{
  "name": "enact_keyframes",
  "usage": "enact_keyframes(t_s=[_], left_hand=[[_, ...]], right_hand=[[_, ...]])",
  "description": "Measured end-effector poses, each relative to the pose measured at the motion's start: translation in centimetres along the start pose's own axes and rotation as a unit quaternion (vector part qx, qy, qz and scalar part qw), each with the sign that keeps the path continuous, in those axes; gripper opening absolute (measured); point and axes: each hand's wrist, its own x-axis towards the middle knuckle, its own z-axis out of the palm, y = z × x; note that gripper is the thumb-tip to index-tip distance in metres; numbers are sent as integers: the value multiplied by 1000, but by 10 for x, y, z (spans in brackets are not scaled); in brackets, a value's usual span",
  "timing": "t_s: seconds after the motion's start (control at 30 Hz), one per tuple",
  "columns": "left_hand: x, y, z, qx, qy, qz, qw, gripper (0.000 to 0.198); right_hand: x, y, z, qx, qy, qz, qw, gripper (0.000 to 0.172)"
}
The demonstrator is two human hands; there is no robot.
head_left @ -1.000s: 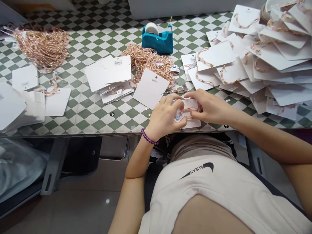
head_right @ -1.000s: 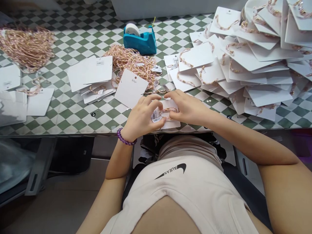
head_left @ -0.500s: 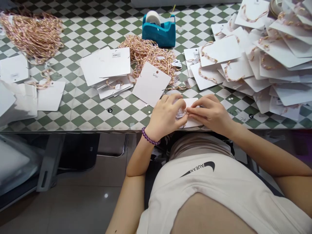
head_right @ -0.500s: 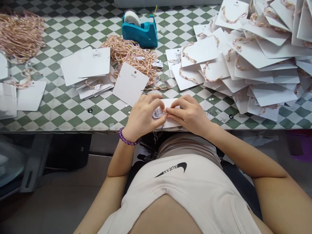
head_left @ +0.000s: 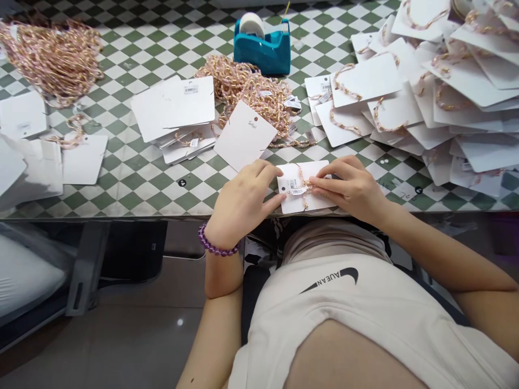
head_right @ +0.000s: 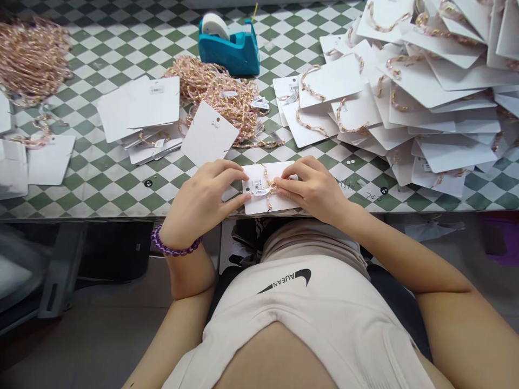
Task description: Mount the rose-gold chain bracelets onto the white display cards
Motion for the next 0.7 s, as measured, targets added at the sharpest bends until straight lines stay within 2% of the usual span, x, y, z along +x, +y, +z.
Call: enact_keyframes(t_s=[0.1, 0.2, 0.4, 0.6, 0.7], left_hand=[[-7, -2, -7, 14, -57, -21, 998, 34], [-7, -1, -12, 35, -94, -18, 995, 32], [5, 1, -4, 31, -56, -18, 998, 14], [6, -1, -5, -4, -49, -22, 999, 10], [5, 2, -7, -53, -8, -37, 998, 9]], right_hand=[[0, 0, 1, 7, 5, -2, 1000, 13], [0, 0, 2, 15, 9, -4, 1000, 13], [-2, 2, 2, 34, 5, 3, 999, 13], [-4, 4, 2, 46, -1, 40, 998, 16], [-5, 6, 3, 54, -6, 52, 997, 19]])
